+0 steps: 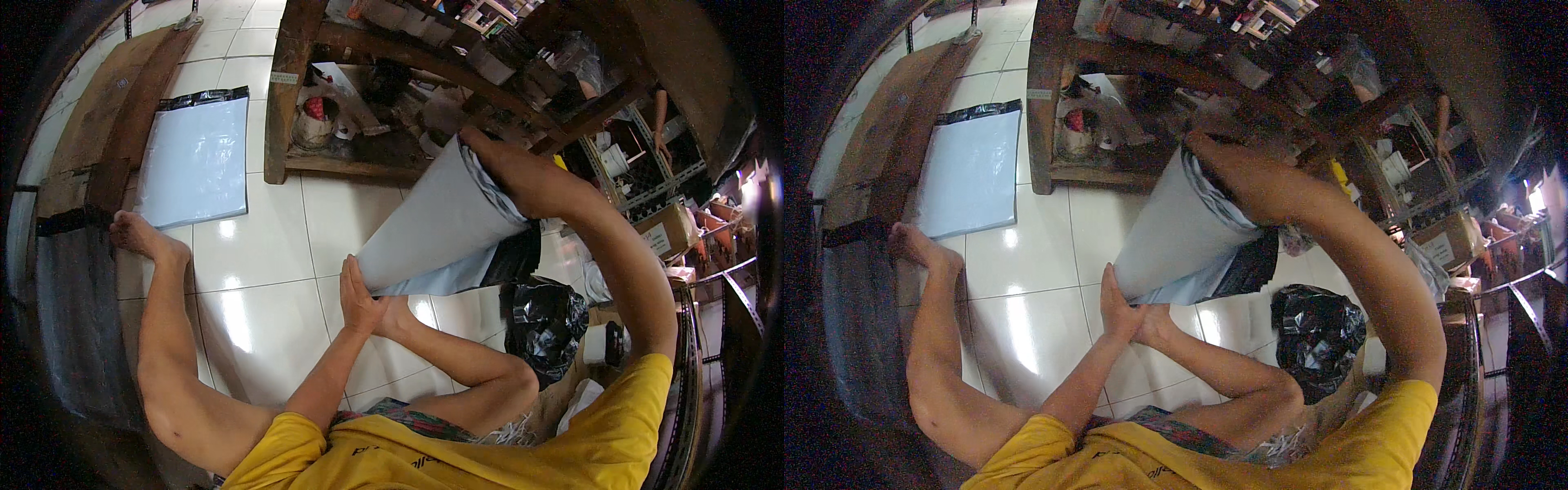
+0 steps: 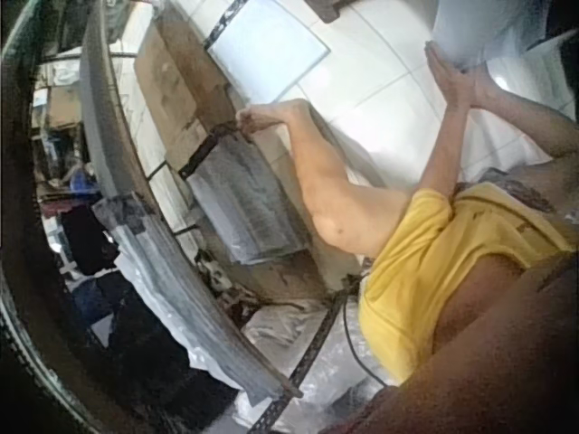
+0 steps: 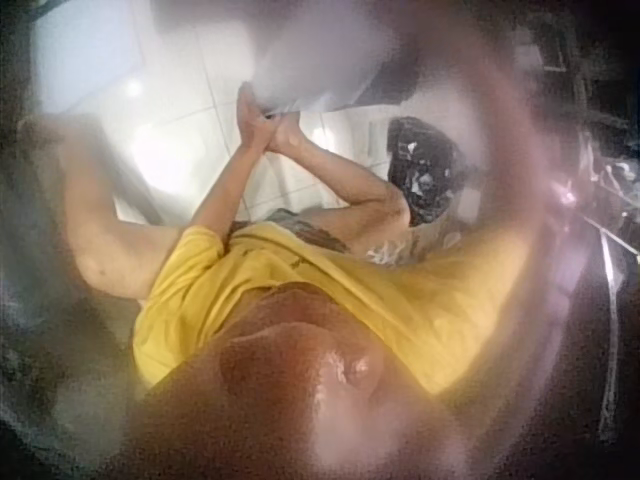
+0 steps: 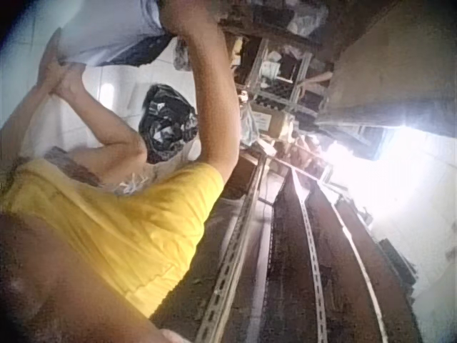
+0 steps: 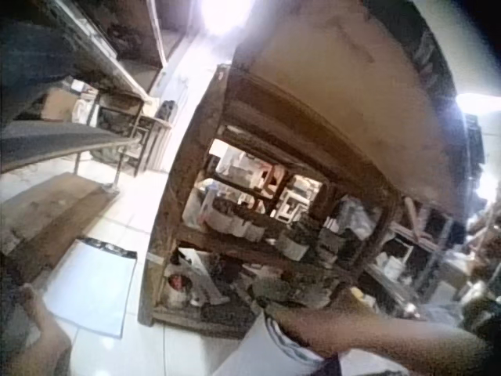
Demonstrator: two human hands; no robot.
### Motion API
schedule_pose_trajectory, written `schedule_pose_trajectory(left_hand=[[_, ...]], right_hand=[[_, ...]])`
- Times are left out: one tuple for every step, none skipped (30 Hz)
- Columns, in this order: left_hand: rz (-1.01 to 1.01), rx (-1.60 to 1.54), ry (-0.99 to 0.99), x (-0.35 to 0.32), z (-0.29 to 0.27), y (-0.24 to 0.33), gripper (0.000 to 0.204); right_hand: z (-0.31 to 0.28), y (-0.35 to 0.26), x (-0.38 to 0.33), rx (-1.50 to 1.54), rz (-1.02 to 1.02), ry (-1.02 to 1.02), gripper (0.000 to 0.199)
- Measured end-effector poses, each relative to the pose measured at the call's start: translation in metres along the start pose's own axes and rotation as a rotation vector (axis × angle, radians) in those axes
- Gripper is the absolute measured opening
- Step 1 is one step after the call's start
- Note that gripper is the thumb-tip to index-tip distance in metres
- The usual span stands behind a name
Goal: The person sits on the floor and repeatedly wraps white rectangular items in black plastic bags. They smooth the item, fold the bag around it, and place the wrapped item aside before repeating the process with another item.
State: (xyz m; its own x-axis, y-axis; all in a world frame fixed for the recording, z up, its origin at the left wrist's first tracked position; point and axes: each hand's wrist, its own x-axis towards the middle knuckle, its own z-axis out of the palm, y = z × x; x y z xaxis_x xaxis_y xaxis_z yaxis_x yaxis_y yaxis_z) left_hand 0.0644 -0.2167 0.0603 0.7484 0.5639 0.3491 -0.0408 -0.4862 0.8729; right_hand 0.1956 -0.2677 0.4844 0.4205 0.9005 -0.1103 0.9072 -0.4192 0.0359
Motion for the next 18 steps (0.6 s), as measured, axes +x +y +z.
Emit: schedule_pose_trajectory(left_hand=[[0.013,-0.007,0.039,0.001,0.001,0.002,0.107],[0.026,-0.014,0.077,0.002,0.002,0.003,0.108],[0.025,-0.002,0.084,0.001,0.003,0.006,0.108],[0.024,0.011,0.091,0.001,0.004,0.009,0.109],[0.023,0.024,0.096,0.000,0.006,0.011,0.109],[0.024,0.037,0.121,0.001,0.008,0.012,0.108],[0.026,0.049,0.145,0.001,0.011,0.013,0.108],[0.027,0.060,0.168,0.001,0.012,0.013,0.107],[-0.030,0.040,0.137,0.001,0.015,0.009,0.110],[-0.087,0.018,0.105,0.001,0.018,0.003,0.113],[-0.144,-0.004,0.073,0.001,0.019,-0.003,0.116],[-0.109,-0.043,0.057,0.002,0.018,-0.005,0.115],[-0.074,-0.083,0.041,0.004,0.015,-0.009,0.114],[-0.039,-0.123,0.026,0.004,0.015,-0.010,0.112],[-0.009,-0.114,0.036,0.008,0.011,-0.009,0.111],[0.021,-0.105,0.046,0.010,0.007,-0.008,0.109],[0.051,-0.094,0.056,0.013,0.003,-0.008,0.108],[0.055,-0.064,0.087,0.015,0.001,-0.004,0.108]], right_hand=[[0.001,-0.003,0.000,-0.008,-0.036,0.031,0.069],[0.002,-0.006,0.002,-0.015,-0.072,0.062,0.067],[0.005,-0.008,0.006,-0.049,-0.045,0.067,0.066],[0.008,-0.010,0.012,-0.082,-0.018,0.071,0.064],[0.010,-0.006,0.013,-0.085,-0.018,0.080,0.062],[0.011,-0.004,0.015,-0.090,-0.027,0.089,0.061],[0.012,0.003,0.016,-0.065,-0.062,0.103,0.060],[0.013,0.008,0.015,-0.040,-0.096,0.116,0.058],[0.011,0.009,0.016,-0.017,-0.151,0.145,0.057],[0.007,0.009,0.017,0.005,-0.204,0.174,0.055],[0.003,0.008,0.018,0.026,-0.257,0.202,0.053],[0.001,0.010,0.014,0.022,-0.238,0.154,0.052],[-0.001,0.011,0.009,0.018,-0.219,0.105,0.051],[-0.002,0.010,0.006,0.014,-0.200,0.056,0.049],[-0.005,0.007,0.007,-0.002,-0.198,0.024,0.050],[-0.009,0.002,0.010,-0.017,-0.195,-0.007,0.051],[-0.011,-0.001,0.013,-0.033,-0.194,-0.037,0.052],[-0.013,-0.003,0.013,0.008,-0.193,-0.070,0.053]])
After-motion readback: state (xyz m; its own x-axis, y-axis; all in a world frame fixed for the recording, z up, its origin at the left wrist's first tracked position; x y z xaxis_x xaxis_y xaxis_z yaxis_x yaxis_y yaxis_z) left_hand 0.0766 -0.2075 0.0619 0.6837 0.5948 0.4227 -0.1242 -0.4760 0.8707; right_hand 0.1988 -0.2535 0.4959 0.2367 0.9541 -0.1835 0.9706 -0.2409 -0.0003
